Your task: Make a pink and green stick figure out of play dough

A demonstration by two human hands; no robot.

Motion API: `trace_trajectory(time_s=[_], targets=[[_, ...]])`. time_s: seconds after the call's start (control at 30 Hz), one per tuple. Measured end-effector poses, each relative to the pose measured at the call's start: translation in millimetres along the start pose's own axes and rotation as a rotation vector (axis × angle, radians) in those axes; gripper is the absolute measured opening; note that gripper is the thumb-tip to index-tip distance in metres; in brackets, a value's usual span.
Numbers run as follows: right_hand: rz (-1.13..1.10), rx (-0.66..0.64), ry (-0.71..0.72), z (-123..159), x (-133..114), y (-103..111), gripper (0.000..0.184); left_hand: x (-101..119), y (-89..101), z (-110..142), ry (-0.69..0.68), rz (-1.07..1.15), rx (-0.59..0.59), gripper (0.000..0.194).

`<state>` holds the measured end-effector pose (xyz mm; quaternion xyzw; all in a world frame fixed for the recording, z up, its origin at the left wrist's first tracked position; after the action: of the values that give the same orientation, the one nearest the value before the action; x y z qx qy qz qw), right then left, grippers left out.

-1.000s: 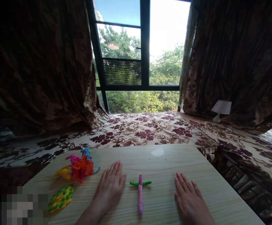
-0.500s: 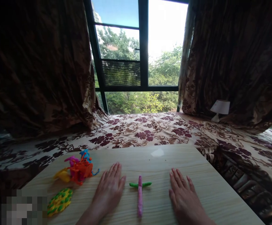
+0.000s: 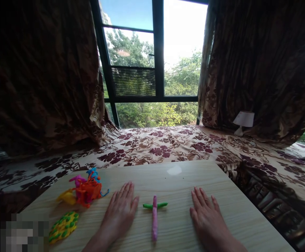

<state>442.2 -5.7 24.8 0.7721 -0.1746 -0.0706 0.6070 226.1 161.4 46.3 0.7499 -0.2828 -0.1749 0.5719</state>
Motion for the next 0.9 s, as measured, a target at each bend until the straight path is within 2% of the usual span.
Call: trace_trajectory(time_s=[0.07, 0.17, 0.27, 0.37, 0.47, 0.53, 0.6, 0.67, 0.73, 0.8, 0.9], targets=[[0.04, 0.104, 0.088, 18.9, 1.2, -0.1, 0.048, -0.2, -0.8, 0.6, 0.006, -0.021, 0.0, 0.055], [0.086, 0.267, 0.276, 50.3, -19.9, 1.9, 0.049, 0.0, -2.4, 1.5, 0.009, -0.037, 0.007, 0.054], [0.076, 0.267, 0.363, 49.1, -49.4, 5.6, 0.05, -0.6, -3.6, 1.3, 0.016, -0.044, 0.008, 0.054], [0.041, 0.135, 0.245, 14.8, -53.3, 9.5, 0.048, -1.1, -3.6, 0.4, 0.017, -0.047, 0.006, 0.054], [0.035, 0.041, 0.079, -5.6, -26.6, 7.9, 0.048, -0.9, -3.4, 0.4, 0.009, -0.042, 0.001, 0.054], [0.055, 0.052, 0.071, 3.2, -10.7, 3.5, 0.048, -0.8, -3.2, 1.1, 0.008, -0.039, 0.002, 0.054], [0.074, 0.107, 0.148, 25.8, -6.3, -2.4, 0.048, -0.7, -2.8, 1.7, 0.011, -0.037, 0.006, 0.054], [0.077, 0.165, 0.256, 51.0, -13.9, -7.8, 0.048, -0.7, -2.8, 1.6, 0.017, -0.035, 0.006, 0.054], [0.061, 0.185, 0.331, 64.0, -28.1, -9.9, 0.049, -0.9, -3.4, 0.7, 0.023, -0.034, 0.002, 0.053], [0.028, 0.143, 0.32, 55.9, -39.1, -8.8, 0.05, -0.9, -4.3, -0.4, 0.025, -0.035, -0.003, 0.054], [-0.026, 0.018, 0.14, 19.3, -32.4, -4.7, 0.049, -0.5, -5.2, -0.9, 0.016, -0.038, -0.002, 0.054]])
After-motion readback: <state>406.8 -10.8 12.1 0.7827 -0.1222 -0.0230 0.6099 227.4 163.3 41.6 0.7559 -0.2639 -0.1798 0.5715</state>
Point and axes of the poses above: each hand's wrist, its own z-axis away from the middle knuckle, its own y-axis out of the back of the hand, x = y × z, the point moved 10 cm from there along -z, towards the middle knuckle, and after that the axes turned 1 degree about -y, right-handed, at the moved point
